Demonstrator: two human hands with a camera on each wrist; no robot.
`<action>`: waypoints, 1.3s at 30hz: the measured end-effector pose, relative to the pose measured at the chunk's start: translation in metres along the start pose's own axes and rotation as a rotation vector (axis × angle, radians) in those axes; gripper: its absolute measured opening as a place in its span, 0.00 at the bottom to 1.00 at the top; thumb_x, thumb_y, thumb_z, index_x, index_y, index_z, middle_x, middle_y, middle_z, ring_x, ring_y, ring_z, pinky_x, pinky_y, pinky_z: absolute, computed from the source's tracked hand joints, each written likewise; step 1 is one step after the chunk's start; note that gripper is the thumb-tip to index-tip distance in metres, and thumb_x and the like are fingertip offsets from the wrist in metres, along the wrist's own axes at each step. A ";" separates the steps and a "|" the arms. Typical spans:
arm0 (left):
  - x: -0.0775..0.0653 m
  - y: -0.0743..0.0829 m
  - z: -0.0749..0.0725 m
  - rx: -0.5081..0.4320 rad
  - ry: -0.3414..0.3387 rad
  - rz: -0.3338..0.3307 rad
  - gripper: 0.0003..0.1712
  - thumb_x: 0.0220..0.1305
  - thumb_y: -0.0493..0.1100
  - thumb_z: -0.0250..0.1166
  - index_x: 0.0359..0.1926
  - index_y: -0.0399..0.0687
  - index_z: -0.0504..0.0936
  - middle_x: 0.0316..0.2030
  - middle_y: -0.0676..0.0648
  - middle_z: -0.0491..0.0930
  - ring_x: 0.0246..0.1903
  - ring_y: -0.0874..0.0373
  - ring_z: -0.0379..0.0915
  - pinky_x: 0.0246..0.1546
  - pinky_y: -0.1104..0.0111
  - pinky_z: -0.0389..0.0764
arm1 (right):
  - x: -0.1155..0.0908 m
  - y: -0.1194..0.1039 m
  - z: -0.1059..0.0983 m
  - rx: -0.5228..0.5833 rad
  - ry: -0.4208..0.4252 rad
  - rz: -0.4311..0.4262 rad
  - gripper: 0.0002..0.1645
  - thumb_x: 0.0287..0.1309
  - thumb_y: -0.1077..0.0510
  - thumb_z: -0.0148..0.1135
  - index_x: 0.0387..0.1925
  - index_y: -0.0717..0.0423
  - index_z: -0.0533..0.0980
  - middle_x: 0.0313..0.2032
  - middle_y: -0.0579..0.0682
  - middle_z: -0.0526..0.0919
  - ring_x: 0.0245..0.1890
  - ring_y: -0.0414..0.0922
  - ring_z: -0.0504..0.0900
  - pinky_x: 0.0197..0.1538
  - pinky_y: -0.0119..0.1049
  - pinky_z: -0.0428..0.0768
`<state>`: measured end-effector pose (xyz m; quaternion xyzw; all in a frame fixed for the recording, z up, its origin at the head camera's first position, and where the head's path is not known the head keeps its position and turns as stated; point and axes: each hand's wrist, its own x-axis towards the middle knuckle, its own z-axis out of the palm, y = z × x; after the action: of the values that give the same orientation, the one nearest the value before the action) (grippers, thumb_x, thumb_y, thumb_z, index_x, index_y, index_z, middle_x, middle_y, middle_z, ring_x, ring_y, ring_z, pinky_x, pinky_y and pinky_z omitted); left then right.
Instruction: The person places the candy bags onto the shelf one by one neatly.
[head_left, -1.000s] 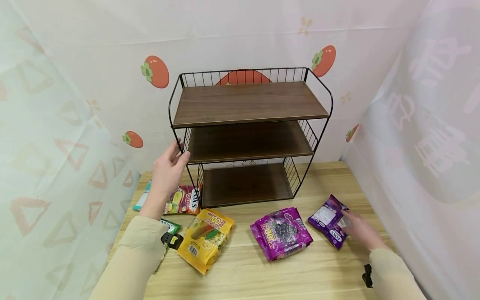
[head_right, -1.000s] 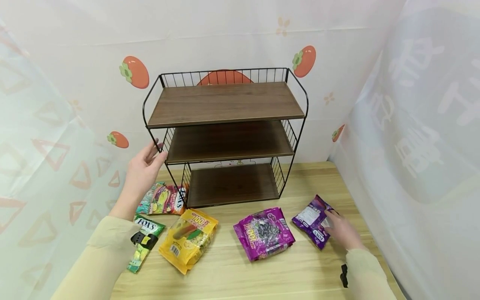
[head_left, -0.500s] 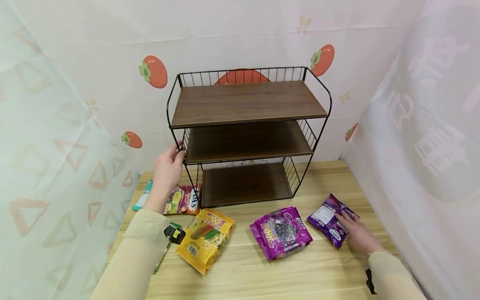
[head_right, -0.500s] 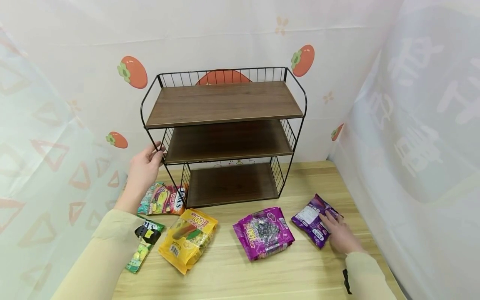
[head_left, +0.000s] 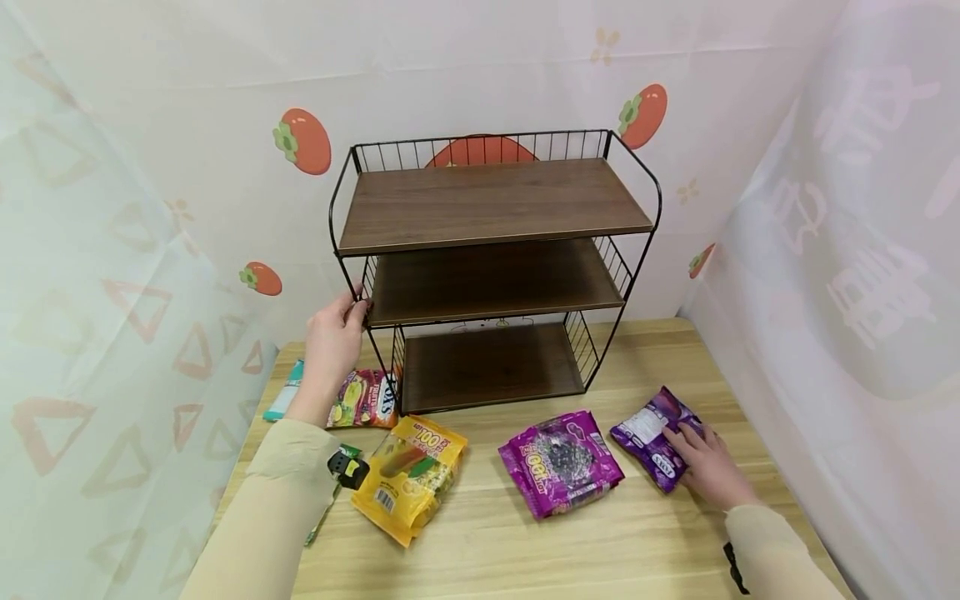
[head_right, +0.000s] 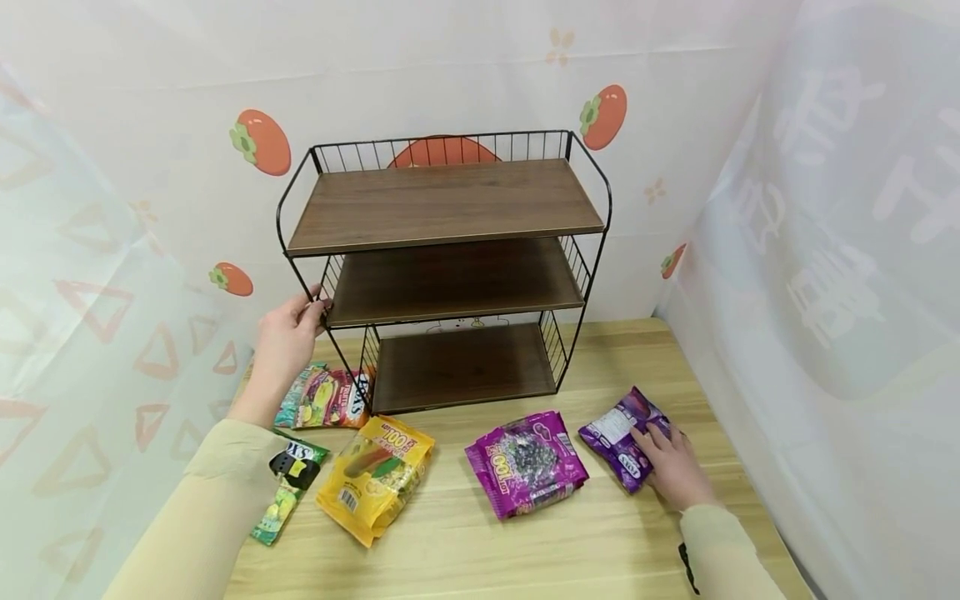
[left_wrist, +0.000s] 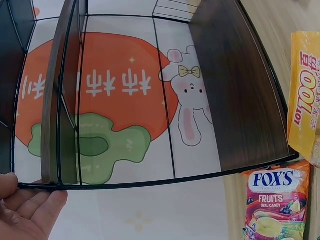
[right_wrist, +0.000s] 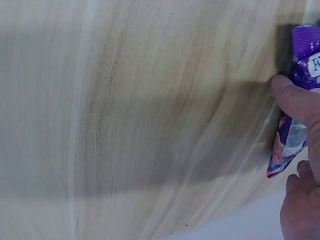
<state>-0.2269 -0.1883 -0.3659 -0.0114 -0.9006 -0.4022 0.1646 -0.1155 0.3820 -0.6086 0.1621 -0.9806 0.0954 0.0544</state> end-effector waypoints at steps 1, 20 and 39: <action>0.000 0.000 0.000 0.005 0.003 0.004 0.23 0.81 0.43 0.51 0.70 0.41 0.74 0.57 0.33 0.81 0.45 0.39 0.84 0.37 0.55 0.81 | 0.000 -0.001 0.000 -0.001 0.006 -0.003 0.47 0.41 0.64 0.81 0.66 0.65 0.72 0.64 0.76 0.70 0.61 0.84 0.64 0.62 0.75 0.65; -0.001 -0.001 0.004 0.028 0.038 0.028 0.21 0.81 0.41 0.52 0.68 0.42 0.76 0.54 0.34 0.84 0.35 0.43 0.80 0.28 0.62 0.73 | 0.009 -0.019 -0.006 -0.049 0.101 -0.060 0.30 0.49 0.69 0.76 0.57 0.67 0.80 0.49 0.69 0.84 0.46 0.67 0.84 0.50 0.62 0.82; -0.003 -0.002 0.004 0.016 0.049 0.052 0.21 0.81 0.40 0.50 0.68 0.39 0.76 0.55 0.34 0.83 0.42 0.41 0.82 0.31 0.60 0.76 | 0.033 -0.026 -0.031 -0.111 0.188 -0.223 0.21 0.37 0.76 0.70 0.39 0.65 0.82 0.39 0.61 0.88 0.45 0.61 0.86 0.69 0.68 0.61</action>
<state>-0.2254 -0.1861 -0.3706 -0.0236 -0.8988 -0.3909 0.1970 -0.1356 0.3543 -0.5695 0.2571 -0.9509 0.0490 0.1652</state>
